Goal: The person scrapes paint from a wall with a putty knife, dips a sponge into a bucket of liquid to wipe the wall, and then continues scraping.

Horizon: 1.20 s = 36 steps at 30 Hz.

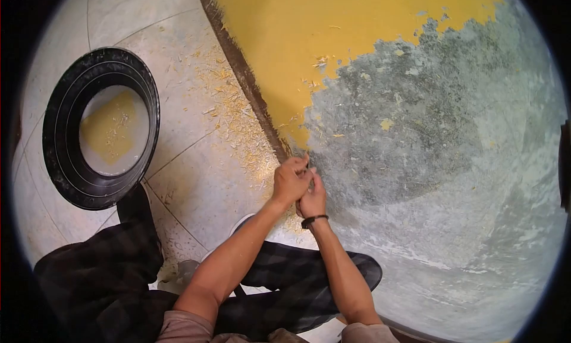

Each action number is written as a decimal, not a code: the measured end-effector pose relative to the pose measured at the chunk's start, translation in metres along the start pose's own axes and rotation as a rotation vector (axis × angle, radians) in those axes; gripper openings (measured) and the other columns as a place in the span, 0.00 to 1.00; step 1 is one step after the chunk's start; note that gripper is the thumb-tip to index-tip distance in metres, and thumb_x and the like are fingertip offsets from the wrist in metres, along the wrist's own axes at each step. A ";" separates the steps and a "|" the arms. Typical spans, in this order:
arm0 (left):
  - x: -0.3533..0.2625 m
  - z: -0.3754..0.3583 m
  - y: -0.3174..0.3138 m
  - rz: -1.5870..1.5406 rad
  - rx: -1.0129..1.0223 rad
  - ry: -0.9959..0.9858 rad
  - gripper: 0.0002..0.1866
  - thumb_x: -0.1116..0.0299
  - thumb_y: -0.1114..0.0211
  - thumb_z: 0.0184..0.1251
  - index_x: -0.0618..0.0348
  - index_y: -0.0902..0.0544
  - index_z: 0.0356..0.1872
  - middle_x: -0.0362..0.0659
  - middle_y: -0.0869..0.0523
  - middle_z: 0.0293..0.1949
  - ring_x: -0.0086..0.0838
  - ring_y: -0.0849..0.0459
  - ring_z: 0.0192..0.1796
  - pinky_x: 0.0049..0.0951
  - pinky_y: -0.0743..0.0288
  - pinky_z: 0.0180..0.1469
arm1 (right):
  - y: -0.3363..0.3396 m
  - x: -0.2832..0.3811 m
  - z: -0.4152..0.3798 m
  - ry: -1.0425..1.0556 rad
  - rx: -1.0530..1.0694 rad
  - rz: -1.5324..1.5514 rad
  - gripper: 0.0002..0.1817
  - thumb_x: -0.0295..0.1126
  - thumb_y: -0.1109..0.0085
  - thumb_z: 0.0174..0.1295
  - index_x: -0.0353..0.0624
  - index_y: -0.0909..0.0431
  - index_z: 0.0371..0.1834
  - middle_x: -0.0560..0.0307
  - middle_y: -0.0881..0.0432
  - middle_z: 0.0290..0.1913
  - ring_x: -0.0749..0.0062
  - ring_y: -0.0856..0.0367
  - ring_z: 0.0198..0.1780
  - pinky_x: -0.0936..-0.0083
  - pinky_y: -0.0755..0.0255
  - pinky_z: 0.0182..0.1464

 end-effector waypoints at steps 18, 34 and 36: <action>0.007 0.029 0.013 0.089 -0.018 0.101 0.17 0.70 0.32 0.58 0.65 0.16 0.48 0.50 0.16 0.37 0.36 0.16 0.36 0.30 0.24 0.39 | -0.019 0.024 0.029 0.069 0.047 -0.117 0.18 0.36 0.43 0.64 0.38 0.25 0.54 0.43 0.16 0.44 0.65 0.18 0.48 0.70 0.28 0.51; 0.020 0.027 0.004 0.094 -0.048 0.027 0.15 0.68 0.30 0.57 0.63 0.15 0.44 0.50 0.15 0.37 0.37 0.15 0.35 0.28 0.23 0.39 | -0.013 -0.003 0.033 -0.054 0.011 -0.066 0.17 0.35 0.41 0.62 0.38 0.24 0.52 0.43 0.16 0.39 0.64 0.18 0.44 0.68 0.27 0.47; 0.024 0.017 0.005 0.070 -0.029 0.037 0.15 0.67 0.30 0.57 0.63 0.15 0.44 0.51 0.15 0.37 0.38 0.15 0.36 0.28 0.23 0.40 | -0.013 -0.004 0.023 -0.054 -0.005 -0.073 0.17 0.34 0.41 0.61 0.38 0.24 0.51 0.42 0.16 0.40 0.65 0.18 0.45 0.69 0.27 0.48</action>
Point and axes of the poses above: each hand's wrist, its own z-axis towards the middle knuckle, its own y-axis out of the back of the hand, x = y × z, the point moved 6 cm from there along z, towards the middle knuckle
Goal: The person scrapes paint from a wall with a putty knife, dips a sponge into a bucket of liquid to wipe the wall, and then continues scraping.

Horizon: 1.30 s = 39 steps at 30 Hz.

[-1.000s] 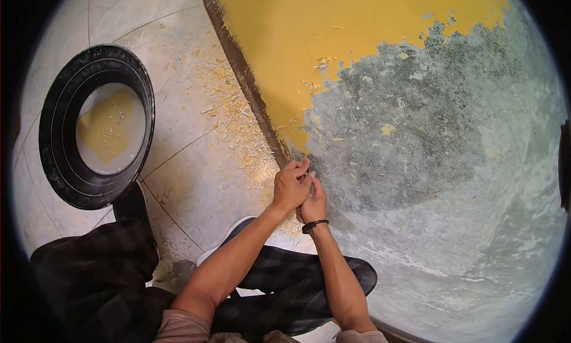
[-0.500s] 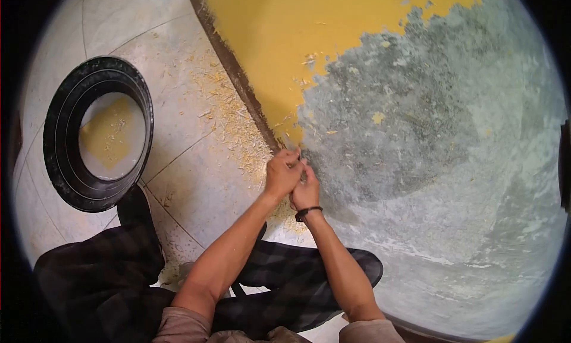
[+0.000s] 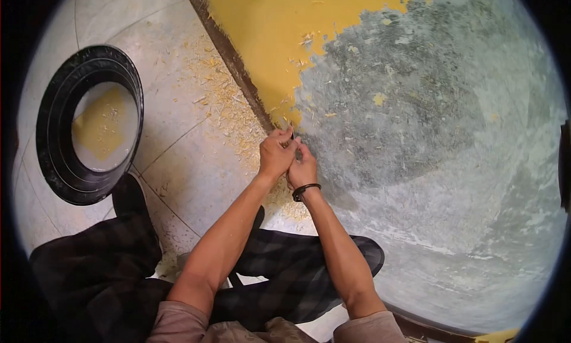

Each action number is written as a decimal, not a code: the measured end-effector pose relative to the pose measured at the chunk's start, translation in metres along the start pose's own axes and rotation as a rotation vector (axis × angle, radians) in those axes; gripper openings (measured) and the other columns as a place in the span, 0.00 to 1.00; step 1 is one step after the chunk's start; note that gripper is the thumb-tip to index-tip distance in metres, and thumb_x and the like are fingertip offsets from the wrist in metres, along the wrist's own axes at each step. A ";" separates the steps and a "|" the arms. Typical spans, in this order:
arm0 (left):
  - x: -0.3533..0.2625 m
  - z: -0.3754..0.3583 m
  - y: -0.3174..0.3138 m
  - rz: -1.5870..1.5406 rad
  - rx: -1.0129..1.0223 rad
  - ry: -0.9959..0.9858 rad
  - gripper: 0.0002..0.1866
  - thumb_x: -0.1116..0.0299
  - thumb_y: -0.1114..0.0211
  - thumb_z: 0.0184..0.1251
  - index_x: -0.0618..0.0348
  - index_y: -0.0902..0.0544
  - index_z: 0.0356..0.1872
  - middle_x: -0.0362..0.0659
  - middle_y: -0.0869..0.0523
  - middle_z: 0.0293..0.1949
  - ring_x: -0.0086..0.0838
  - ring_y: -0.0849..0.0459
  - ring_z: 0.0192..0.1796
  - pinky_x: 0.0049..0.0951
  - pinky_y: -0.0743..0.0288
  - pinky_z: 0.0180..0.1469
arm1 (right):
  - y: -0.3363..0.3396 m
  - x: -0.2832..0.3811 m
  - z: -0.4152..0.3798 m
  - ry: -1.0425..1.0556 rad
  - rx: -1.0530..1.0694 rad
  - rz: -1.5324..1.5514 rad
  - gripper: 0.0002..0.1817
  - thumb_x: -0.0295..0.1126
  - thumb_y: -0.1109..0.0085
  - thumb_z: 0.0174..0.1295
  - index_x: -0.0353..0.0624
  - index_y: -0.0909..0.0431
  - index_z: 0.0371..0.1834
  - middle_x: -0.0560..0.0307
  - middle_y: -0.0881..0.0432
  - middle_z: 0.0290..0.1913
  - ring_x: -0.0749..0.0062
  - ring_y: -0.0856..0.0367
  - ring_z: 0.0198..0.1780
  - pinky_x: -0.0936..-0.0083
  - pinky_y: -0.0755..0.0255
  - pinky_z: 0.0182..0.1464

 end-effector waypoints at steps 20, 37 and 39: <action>-0.007 0.009 0.003 -0.091 0.099 0.009 0.17 0.69 0.31 0.57 0.65 0.16 0.48 0.50 0.15 0.38 0.38 0.15 0.39 0.29 0.24 0.42 | 0.000 0.041 -0.016 0.049 -0.080 -0.062 0.16 0.36 0.44 0.65 0.36 0.25 0.48 0.39 0.17 0.44 0.56 0.18 0.49 0.66 0.28 0.50; -0.005 0.016 0.007 -0.073 0.054 0.065 0.16 0.68 0.30 0.57 0.65 0.16 0.45 0.50 0.15 0.35 0.39 0.15 0.37 0.31 0.25 0.40 | -0.009 0.023 0.004 -0.030 -0.014 0.000 0.15 0.35 0.43 0.62 0.36 0.24 0.48 0.39 0.16 0.40 0.53 0.17 0.47 0.65 0.28 0.48; -0.015 0.008 0.006 -0.034 0.099 0.030 0.17 0.68 0.30 0.58 0.68 0.16 0.45 0.48 0.15 0.37 0.29 0.17 0.38 0.26 0.25 0.41 | -0.002 0.013 -0.006 0.025 -0.057 -0.001 0.15 0.34 0.43 0.62 0.37 0.25 0.47 0.40 0.15 0.38 0.55 0.16 0.43 0.65 0.26 0.46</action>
Point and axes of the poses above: each hand's wrist, its own z-axis towards the middle knuckle, its own y-axis out of the back of the hand, x = y × z, the point moved 6 cm from there along z, towards the middle knuckle
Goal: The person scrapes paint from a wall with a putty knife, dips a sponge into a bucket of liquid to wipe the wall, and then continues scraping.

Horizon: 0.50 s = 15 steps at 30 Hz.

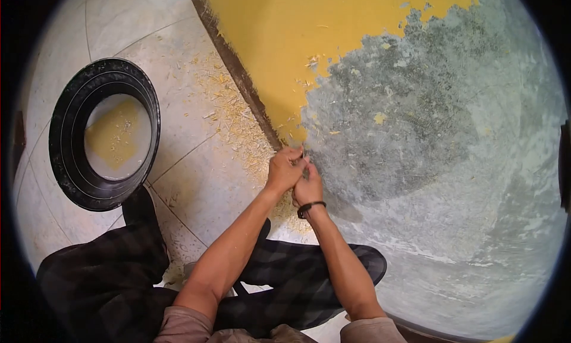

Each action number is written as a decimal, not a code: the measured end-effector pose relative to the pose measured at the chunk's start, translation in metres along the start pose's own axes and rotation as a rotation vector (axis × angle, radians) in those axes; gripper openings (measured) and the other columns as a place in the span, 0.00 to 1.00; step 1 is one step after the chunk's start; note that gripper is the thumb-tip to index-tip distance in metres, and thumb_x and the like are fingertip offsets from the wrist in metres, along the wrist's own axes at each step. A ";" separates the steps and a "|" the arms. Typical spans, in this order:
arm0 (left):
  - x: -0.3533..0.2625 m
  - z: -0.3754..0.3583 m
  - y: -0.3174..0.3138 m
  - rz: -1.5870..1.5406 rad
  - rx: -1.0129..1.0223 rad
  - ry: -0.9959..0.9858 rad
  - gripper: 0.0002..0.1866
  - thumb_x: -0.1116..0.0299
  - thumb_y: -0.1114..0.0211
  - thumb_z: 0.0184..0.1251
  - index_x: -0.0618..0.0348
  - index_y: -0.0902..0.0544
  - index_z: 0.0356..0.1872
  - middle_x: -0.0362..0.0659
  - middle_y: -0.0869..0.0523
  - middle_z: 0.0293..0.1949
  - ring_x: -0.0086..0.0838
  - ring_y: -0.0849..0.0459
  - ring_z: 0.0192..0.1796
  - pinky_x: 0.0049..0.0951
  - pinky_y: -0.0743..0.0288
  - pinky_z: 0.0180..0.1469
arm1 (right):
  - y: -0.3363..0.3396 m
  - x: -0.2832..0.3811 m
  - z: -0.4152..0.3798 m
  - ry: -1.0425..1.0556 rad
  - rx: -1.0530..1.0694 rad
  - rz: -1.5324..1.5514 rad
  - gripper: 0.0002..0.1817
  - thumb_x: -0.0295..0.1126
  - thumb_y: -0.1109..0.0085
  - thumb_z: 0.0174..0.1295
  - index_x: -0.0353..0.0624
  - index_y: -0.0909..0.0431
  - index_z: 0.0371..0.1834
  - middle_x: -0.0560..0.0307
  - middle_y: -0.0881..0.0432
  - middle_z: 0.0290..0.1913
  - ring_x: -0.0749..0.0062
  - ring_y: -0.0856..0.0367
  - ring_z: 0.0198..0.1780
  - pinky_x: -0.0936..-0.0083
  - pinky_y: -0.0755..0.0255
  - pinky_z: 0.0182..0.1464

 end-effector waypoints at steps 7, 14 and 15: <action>-0.011 -0.008 -0.009 -0.038 0.021 0.047 0.16 0.70 0.30 0.56 0.65 0.16 0.46 0.49 0.17 0.36 0.38 0.16 0.35 0.31 0.25 0.39 | 0.010 0.002 -0.008 -0.138 0.035 0.049 0.14 0.37 0.44 0.65 0.38 0.25 0.46 0.45 0.15 0.38 0.63 0.17 0.40 0.67 0.26 0.43; -0.005 0.012 0.012 0.027 -0.082 -0.028 0.14 0.69 0.31 0.59 0.66 0.16 0.45 0.47 0.17 0.35 0.31 0.17 0.34 0.27 0.25 0.39 | -0.012 0.012 0.016 0.007 0.110 -0.042 0.16 0.37 0.43 0.64 0.36 0.25 0.47 0.39 0.17 0.41 0.58 0.18 0.47 0.67 0.28 0.50; -0.004 0.009 0.007 0.015 -0.059 -0.043 0.14 0.69 0.31 0.59 0.66 0.16 0.44 0.46 0.17 0.34 0.30 0.18 0.34 0.26 0.26 0.38 | -0.007 0.012 0.011 0.026 0.076 -0.005 0.16 0.36 0.43 0.64 0.36 0.25 0.48 0.39 0.17 0.41 0.58 0.18 0.46 0.66 0.28 0.49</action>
Point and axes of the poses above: each hand's wrist, its own z-axis towards the middle knuckle, its own y-axis out of the back of the hand, x = y × z, the point moved 6 cm from there along z, towards the middle knuckle
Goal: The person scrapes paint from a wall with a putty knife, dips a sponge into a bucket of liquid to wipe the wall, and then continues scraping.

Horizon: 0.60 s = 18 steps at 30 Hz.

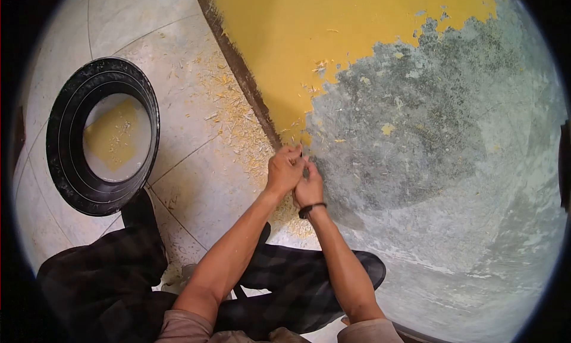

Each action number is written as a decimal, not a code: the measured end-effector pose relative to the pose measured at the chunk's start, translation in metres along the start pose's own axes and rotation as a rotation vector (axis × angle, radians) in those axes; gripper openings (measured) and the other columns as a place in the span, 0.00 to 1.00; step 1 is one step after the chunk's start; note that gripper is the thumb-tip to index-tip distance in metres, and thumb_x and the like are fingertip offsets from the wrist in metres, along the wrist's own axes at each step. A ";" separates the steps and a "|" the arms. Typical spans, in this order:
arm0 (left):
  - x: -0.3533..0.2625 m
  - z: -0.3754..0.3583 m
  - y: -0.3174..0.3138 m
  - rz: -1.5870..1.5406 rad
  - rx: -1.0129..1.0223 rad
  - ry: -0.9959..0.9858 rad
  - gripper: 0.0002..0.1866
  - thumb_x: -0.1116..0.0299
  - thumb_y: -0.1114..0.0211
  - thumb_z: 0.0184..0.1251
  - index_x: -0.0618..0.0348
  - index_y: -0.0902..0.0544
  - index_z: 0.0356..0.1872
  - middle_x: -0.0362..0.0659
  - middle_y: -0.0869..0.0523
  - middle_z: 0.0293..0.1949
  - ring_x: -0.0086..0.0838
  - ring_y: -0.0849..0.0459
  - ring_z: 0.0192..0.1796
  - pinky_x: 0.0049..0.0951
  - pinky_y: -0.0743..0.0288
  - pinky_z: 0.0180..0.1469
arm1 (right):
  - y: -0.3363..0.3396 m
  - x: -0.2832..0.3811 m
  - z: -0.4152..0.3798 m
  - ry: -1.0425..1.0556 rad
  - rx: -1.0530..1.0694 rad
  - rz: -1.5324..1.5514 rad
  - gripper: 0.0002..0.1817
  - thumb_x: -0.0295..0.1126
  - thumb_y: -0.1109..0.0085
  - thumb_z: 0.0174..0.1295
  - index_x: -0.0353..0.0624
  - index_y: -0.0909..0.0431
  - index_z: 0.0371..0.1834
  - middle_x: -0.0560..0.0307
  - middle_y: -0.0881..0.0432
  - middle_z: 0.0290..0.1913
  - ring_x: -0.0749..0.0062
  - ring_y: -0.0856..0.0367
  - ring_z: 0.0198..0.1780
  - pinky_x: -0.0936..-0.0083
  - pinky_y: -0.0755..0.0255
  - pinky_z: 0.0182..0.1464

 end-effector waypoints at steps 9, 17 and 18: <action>-0.014 -0.009 -0.009 -0.080 0.064 0.060 0.15 0.72 0.31 0.56 0.67 0.16 0.45 0.50 0.17 0.37 0.38 0.16 0.38 0.30 0.25 0.41 | 0.014 0.006 -0.020 -0.034 -0.056 0.009 0.12 0.31 0.44 0.64 0.36 0.26 0.46 0.42 0.16 0.40 0.59 0.17 0.44 0.66 0.27 0.47; -0.013 -0.011 -0.009 -0.084 -0.012 0.043 0.15 0.69 0.30 0.59 0.66 0.16 0.45 0.47 0.16 0.35 0.26 0.18 0.36 0.24 0.27 0.38 | 0.017 0.008 -0.011 -0.018 -0.003 0.027 0.16 0.32 0.44 0.62 0.37 0.25 0.52 0.39 0.17 0.44 0.57 0.18 0.47 0.68 0.28 0.50; -0.022 -0.009 -0.007 -0.082 -0.019 0.020 0.15 0.69 0.30 0.59 0.66 0.16 0.45 0.47 0.16 0.35 0.26 0.18 0.36 0.24 0.27 0.38 | 0.017 0.016 -0.011 0.004 -0.006 0.037 0.16 0.32 0.44 0.62 0.37 0.25 0.52 0.39 0.17 0.44 0.57 0.18 0.47 0.68 0.28 0.50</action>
Point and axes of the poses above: each hand's wrist, its own z-axis towards the middle knuckle, its own y-axis out of the back of the hand, x = y × z, the point moved 6 cm from there along z, towards the middle knuckle
